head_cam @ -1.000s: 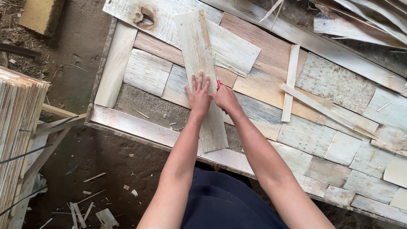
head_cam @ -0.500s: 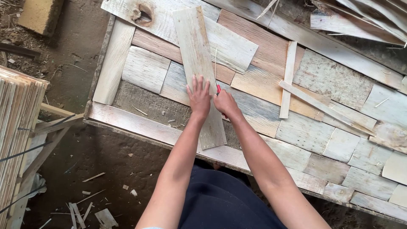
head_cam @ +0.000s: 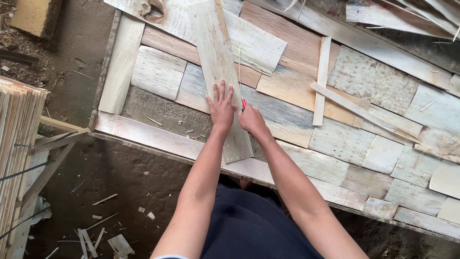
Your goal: Trimming the edges of thin wood veneer strips using a small utility cutter on a wooden workbench.
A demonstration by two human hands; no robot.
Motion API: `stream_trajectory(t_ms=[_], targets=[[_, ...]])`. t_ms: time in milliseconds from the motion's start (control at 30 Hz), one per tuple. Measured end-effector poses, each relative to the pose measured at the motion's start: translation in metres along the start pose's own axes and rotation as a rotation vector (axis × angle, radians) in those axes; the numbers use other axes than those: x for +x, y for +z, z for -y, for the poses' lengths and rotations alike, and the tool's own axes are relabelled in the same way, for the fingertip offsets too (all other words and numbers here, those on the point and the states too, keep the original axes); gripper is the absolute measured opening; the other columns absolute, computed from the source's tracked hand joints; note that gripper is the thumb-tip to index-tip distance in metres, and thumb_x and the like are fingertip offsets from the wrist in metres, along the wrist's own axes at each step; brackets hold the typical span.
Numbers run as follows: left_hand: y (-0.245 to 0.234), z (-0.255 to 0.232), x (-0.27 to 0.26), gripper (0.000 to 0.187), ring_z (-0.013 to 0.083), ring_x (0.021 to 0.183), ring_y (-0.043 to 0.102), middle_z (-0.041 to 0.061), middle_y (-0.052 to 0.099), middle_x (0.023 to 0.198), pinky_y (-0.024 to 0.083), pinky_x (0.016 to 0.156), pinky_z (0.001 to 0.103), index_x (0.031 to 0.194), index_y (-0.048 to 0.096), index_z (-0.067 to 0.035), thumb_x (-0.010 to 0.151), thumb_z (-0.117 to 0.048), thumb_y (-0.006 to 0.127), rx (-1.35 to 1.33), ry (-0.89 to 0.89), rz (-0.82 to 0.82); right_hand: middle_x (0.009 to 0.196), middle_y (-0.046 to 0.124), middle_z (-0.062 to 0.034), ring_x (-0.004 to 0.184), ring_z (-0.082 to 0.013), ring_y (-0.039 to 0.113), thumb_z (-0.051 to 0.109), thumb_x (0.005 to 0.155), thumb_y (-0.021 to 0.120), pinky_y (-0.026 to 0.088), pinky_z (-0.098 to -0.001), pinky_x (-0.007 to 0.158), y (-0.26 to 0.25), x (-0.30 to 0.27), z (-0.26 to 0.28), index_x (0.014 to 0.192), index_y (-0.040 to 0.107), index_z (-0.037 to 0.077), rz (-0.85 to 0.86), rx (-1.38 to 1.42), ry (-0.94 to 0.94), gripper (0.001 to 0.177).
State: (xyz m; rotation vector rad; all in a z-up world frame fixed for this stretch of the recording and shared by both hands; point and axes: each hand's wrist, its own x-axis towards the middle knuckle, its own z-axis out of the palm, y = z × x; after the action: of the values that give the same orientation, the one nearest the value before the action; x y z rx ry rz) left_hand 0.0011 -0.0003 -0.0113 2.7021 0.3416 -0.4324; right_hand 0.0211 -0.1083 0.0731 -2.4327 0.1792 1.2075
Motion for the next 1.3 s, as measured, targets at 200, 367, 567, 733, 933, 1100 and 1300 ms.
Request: stream_trajectory(t_ms=[200,367,567,733,933,1100,1300], targets=[[0.017,0.001,-0.004,0.072,0.0349,0.157,0.009,0.005,0.019,0.169,0.021,0.121,0.068,0.149,0.049,-0.023,0.085,-0.032,0.082,0.061,0.047,-0.098,0.124,0.066,-0.0319,0.119,-0.0499,0.063,0.036,0.095,0.045,0.052,-0.0606,0.098,-0.005,-0.003,-0.004,0.131,0.056,-0.002,-0.009,-0.002,-0.008,0.054],[0.015,0.000,-0.020,0.082,0.0331,0.158,0.008,0.003,0.012,0.172,0.021,0.122,0.068,0.156,0.040,-0.023,0.085,-0.029,0.081,0.036,0.054,-0.052,0.126,0.065,-0.0324,0.121,-0.0499,0.062,0.038,0.096,0.043,0.051,-0.0605,0.099,0.000,0.005,-0.008,0.130,0.056,-0.003,-0.009,-0.013,-0.012,0.055],[0.013,0.002,-0.021,0.084,0.0307,0.159,0.006,0.000,0.008,0.173,0.019,0.123,0.066,0.159,0.037,-0.027,0.086,-0.031,0.080,0.016,0.038,-0.016,0.126,0.065,-0.0325,0.122,-0.0499,0.062,0.035,0.096,0.041,0.052,-0.0603,0.099,0.000,-0.021,-0.007,0.130,0.055,-0.003,0.002,0.001,-0.007,0.053],[0.011,0.001,-0.024,0.084,0.0318,0.158,0.008,0.001,0.010,0.173,0.019,0.122,0.067,0.158,0.038,-0.026,0.085,-0.030,0.081,0.012,0.031,-0.014,0.125,0.065,-0.0334,0.120,-0.0509,0.062,0.036,0.096,0.042,0.051,-0.0614,0.099,0.012,-0.031,-0.019,0.128,0.055,-0.003,0.022,-0.026,0.017,0.052],[0.017,0.000,-0.021,0.085,0.0319,0.158,0.010,0.001,0.012,0.172,0.021,0.121,0.068,0.157,0.038,-0.026,0.084,-0.031,0.082,0.032,0.027,-0.039,0.122,0.066,-0.0343,0.119,-0.0506,0.063,0.035,0.096,0.042,0.052,-0.0594,0.099,0.019,-0.049,-0.031,0.126,0.054,-0.004,0.009,0.003,0.004,0.050],[0.022,0.001,-0.017,0.085,0.0317,0.158,0.008,0.001,0.011,0.172,0.020,0.120,0.070,0.157,0.039,-0.026,0.084,-0.029,0.082,0.012,0.026,-0.052,0.120,0.066,-0.0359,0.118,-0.0517,0.063,0.035,0.096,0.045,0.052,-0.0608,0.097,0.029,-0.051,-0.046,0.124,0.056,-0.005,0.021,0.009,-0.011,0.050],[0.024,0.001,-0.016,0.084,0.0303,0.158,0.007,0.001,0.011,0.173,0.019,0.121,0.068,0.157,0.040,-0.025,0.085,-0.029,0.083,-0.003,0.007,-0.046,0.118,0.068,-0.0334,0.117,-0.0496,0.065,0.035,0.096,0.045,0.053,-0.0592,0.096,0.034,-0.081,-0.052,0.123,0.058,-0.004,0.022,-0.007,0.006,0.049]])
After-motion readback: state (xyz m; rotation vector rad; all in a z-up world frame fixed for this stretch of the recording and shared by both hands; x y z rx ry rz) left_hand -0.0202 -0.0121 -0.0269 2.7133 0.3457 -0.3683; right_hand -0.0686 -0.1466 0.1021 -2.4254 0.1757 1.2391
